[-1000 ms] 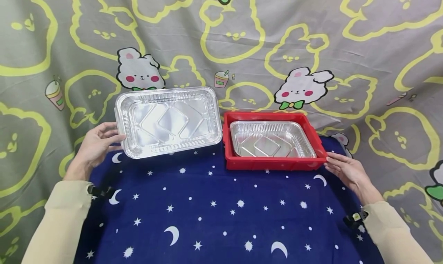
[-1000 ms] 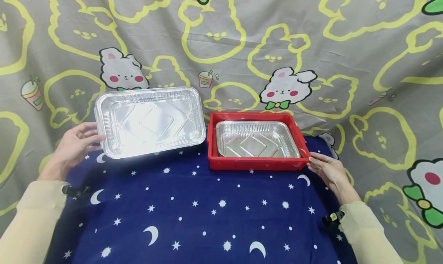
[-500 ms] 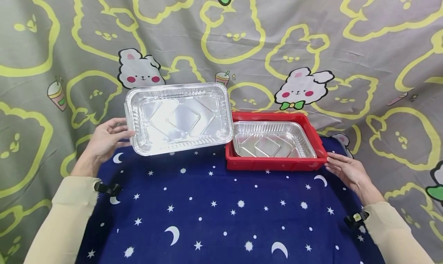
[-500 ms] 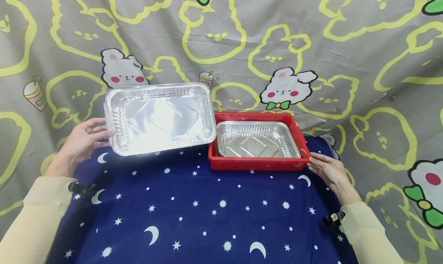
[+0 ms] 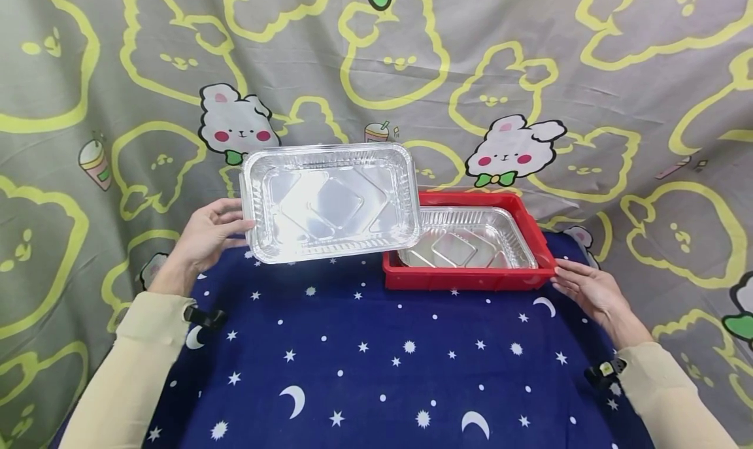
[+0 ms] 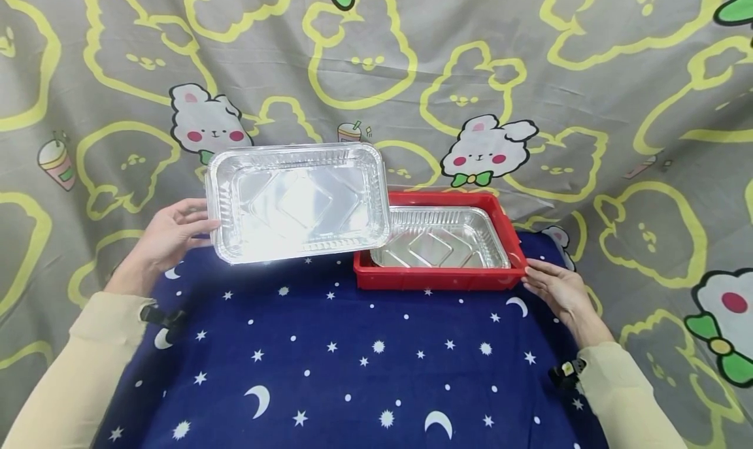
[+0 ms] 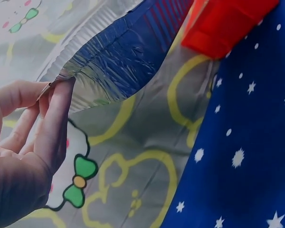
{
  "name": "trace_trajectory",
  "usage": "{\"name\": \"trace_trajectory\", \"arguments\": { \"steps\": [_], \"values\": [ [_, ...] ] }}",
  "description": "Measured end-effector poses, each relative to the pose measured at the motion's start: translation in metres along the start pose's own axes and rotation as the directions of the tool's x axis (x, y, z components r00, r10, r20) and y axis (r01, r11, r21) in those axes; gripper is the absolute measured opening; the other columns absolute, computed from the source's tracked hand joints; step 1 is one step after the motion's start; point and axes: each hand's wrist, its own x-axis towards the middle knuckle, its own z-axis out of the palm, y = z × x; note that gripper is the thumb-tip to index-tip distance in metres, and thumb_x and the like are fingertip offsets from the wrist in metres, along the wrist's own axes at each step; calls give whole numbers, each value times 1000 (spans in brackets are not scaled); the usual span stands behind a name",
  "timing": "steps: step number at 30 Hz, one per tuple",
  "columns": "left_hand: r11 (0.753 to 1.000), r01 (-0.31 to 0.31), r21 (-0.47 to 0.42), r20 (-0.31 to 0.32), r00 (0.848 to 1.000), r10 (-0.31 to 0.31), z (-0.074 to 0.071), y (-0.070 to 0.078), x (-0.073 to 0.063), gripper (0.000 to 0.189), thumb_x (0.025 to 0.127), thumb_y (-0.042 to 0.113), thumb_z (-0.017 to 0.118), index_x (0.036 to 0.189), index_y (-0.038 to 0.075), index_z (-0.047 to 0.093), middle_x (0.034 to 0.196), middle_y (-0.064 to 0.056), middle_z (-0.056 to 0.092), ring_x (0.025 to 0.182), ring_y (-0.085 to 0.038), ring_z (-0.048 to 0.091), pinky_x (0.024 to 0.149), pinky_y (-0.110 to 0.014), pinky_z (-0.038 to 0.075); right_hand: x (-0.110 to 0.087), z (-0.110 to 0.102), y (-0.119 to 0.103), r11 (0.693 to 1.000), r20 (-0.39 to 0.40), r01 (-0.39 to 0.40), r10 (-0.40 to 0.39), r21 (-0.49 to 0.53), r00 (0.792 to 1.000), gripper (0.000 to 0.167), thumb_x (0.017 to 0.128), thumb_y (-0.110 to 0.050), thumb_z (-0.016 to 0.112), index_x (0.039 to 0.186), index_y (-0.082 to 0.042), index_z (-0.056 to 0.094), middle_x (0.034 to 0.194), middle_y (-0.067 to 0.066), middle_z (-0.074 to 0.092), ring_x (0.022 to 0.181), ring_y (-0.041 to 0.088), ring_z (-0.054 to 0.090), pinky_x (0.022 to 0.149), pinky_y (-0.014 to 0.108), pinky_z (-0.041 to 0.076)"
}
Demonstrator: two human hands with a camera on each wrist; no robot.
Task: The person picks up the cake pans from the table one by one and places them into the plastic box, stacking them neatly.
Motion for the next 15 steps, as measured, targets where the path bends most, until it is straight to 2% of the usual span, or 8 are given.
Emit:
{"name": "trace_trajectory", "arguments": {
  "steps": [9,15],
  "values": [
    [1000,26,6,19,999,-26,17,-5,8,34,96,-2,74,120,17,61,97,11,80,83,-7,77,67,-26,68,0,3,0,1000,-16,-9,9,-22,1000,33,104,3,60,101,-20,83,95,-3,82,84,12,80,77,24,68],
    [999,48,-8,21,999,-48,34,-7,13,34,96,-2,74,121,16,60,97,12,80,84,-7,77,69,-27,68,1,2,-1,1000,-21,-15,15,-20,1000,34,104,4,59,101,-21,83,95,-3,82,84,13,80,77,24,68]
  ]
}}
